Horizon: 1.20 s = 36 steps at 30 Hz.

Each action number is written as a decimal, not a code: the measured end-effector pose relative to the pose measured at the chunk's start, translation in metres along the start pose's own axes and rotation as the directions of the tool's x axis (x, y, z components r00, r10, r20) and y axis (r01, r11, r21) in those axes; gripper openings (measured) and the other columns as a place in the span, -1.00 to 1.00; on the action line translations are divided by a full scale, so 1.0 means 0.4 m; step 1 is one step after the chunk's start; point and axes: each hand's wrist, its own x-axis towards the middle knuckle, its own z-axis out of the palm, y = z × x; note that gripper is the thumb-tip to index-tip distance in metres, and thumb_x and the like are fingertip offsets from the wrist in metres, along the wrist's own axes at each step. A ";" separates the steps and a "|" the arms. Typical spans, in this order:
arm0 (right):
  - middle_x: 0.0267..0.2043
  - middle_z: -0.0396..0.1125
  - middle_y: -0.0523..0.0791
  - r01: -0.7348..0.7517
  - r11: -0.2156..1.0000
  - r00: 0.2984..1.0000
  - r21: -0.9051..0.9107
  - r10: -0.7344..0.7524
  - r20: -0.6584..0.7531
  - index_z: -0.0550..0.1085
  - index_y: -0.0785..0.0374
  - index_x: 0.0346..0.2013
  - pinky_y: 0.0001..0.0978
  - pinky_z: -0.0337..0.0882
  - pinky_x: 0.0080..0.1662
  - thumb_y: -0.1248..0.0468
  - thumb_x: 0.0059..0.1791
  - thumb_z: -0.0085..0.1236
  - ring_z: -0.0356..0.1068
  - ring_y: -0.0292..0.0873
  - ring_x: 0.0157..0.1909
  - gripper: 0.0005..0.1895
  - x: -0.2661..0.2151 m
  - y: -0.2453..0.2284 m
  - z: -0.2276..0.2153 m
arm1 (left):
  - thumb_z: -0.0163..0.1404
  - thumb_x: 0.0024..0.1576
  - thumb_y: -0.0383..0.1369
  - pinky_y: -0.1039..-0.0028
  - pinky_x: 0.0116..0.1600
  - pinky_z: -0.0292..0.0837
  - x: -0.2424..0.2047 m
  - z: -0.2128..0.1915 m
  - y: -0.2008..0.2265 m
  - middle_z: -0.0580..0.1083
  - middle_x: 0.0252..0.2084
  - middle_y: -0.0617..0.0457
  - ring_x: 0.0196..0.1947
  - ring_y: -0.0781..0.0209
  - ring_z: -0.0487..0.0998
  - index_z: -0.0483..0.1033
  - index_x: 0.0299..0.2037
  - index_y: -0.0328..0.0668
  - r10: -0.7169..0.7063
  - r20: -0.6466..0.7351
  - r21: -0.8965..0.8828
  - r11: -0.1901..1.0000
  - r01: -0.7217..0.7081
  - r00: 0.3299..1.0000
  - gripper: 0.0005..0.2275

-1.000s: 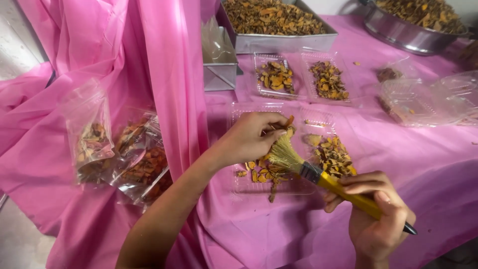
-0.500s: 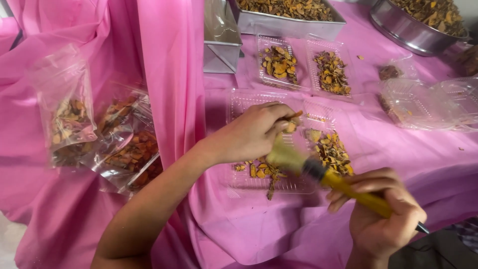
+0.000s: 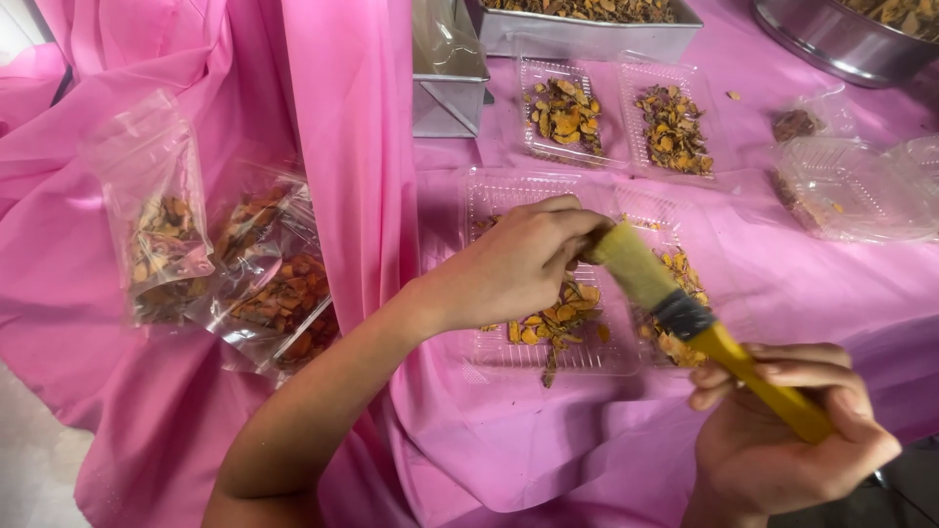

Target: The person sorts dried plant materials in plastic containers by hand and using a brush, eventually placing them into a plastic bag.

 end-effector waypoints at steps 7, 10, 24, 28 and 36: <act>-0.38 0.27 0.09 -0.021 1.000 0.967 0.002 0.020 0.255 0.40 0.36 -0.52 -0.34 0.35 -0.58 0.13 0.05 -0.31 0.33 0.10 -0.63 -0.56 -0.006 0.002 -0.037 | -0.22 0.18 -0.59 0.30 0.19 0.43 -0.001 0.012 0.018 0.51 0.09 -0.08 0.04 0.12 0.54 0.38 0.27 -0.28 -0.025 -0.032 0.042 0.999 0.026 0.999 -0.58; -0.37 0.24 -0.01 -0.033 0.999 0.997 -0.010 0.034 0.064 0.39 0.29 -0.45 -0.32 0.35 -0.58 0.06 0.10 -0.29 0.32 0.13 -0.59 -0.57 0.010 0.001 -0.072 | -0.21 0.24 -0.54 0.32 0.19 0.45 -0.002 0.022 0.026 0.47 0.15 -0.07 0.11 0.10 0.50 0.38 0.28 -0.21 -0.017 -0.016 0.044 0.999 0.018 1.000 -0.62; -0.25 0.35 -0.13 -0.038 0.964 0.940 -0.265 -0.055 -0.336 0.48 0.14 -0.29 -0.51 0.39 -0.34 -0.03 0.10 -0.16 0.45 -0.16 -0.38 -0.63 0.041 -0.057 -0.251 | 0.09 0.21 -0.49 0.38 -0.47 0.00 0.262 0.177 0.004 0.04 -0.58 0.20 -0.59 0.34 -0.02 -0.05 -0.61 -0.03 0.062 0.143 0.189 0.978 -0.088 0.988 -0.50; -0.16 0.33 -0.19 -0.020 0.961 0.970 -0.275 -0.048 -0.237 0.45 0.10 -0.20 -0.55 0.40 -0.28 -0.11 0.11 -0.18 0.45 -0.19 -0.33 -0.60 0.056 -0.017 -0.353 | -0.03 0.16 -0.58 0.11 0.44 0.32 0.218 0.094 0.053 0.65 -0.13 -0.24 -0.29 0.19 0.80 0.63 -0.32 -0.46 0.044 0.109 0.060 0.997 -0.051 0.993 -0.86; -0.23 0.40 -0.13 -0.107 0.962 0.946 -0.251 0.020 -0.325 0.48 0.11 -0.29 -0.52 0.33 -0.41 -0.10 0.05 -0.15 0.44 -0.15 -0.36 -0.61 0.060 -0.025 -0.327 | 0.20 0.07 -0.44 0.51 -0.37 0.56 0.141 0.014 -0.099 0.50 0.17 -0.16 -0.27 0.17 0.67 0.45 0.17 -0.40 -0.304 0.180 0.285 0.927 0.246 0.936 -0.56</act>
